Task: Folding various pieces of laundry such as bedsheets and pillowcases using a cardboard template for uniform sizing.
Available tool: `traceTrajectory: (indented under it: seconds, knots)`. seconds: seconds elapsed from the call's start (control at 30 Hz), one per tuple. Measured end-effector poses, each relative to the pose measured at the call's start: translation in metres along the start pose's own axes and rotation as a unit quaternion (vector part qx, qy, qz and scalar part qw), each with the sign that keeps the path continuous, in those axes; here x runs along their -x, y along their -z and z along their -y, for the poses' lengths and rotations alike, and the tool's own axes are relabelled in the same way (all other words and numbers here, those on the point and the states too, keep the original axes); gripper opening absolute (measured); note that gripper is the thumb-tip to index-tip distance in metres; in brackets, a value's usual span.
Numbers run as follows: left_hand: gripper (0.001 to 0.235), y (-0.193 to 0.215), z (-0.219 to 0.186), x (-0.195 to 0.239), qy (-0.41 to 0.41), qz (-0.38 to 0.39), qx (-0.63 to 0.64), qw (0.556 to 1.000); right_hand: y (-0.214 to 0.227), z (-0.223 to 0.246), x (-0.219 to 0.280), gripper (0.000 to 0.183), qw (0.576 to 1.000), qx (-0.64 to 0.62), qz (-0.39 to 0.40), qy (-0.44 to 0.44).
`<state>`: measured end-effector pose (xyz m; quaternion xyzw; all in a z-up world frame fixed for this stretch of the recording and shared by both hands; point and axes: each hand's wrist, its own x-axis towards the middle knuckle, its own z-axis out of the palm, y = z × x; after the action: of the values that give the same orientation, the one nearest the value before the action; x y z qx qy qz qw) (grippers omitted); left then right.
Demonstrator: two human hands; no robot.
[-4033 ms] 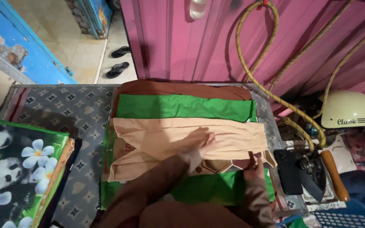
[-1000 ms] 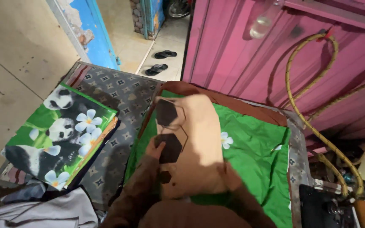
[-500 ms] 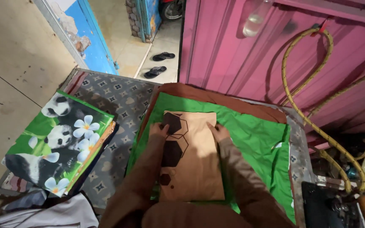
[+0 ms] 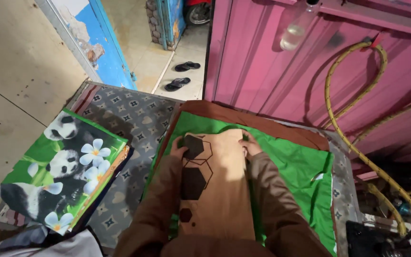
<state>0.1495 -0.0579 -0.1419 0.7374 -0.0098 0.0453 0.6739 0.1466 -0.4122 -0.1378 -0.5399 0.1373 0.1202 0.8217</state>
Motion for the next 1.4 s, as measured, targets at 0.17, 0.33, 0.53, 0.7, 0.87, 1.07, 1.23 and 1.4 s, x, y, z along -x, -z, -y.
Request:
traceTrajectory:
  seconds: [0.17,0.33,0.53,0.7,0.87,1.07,1.23,1.4]
  knots:
    - [0.051,0.027,0.028,0.014,-0.138,0.055,0.070,0.986,-0.004,0.018,0.038,0.081,0.979,0.140,0.070,0.129]
    - [0.057,0.047,-0.013,0.023,-0.284,0.144,-0.328,0.890,-0.008,0.033,0.067,0.072,0.661,0.605,0.014,0.444]
    - [0.059,0.034,-0.087,0.000,-0.474,0.183,-0.438,0.742,-0.053,0.070,0.075,0.061,0.468,0.737,0.046,0.485]
    - [0.049,0.009,-0.002,-0.036,-0.531,0.252,-0.397,0.705,-0.053,0.058,0.032,0.046,0.455,0.685,0.170,0.543]
    - [0.049,0.018,-0.108,0.000,-0.287,0.360,-0.243,0.854,-0.035,0.041,0.026,0.028,0.600,0.598,0.162,0.505]
    - [0.041,0.031,0.009,0.019,-0.021,0.412,-0.020,0.911,0.035,-0.012,0.047,0.033,0.919,0.215,0.324,0.064]
    - [0.045,0.035,0.024,0.035,-0.011,0.371,-0.001,0.929,0.057,-0.021,0.068,0.029,0.944,0.265,0.194,-0.022]
    - [0.035,0.029,0.072,0.011,0.049,0.274,0.103,0.955,0.095,-0.059,0.032,0.018,0.953,0.249,0.081,0.150]
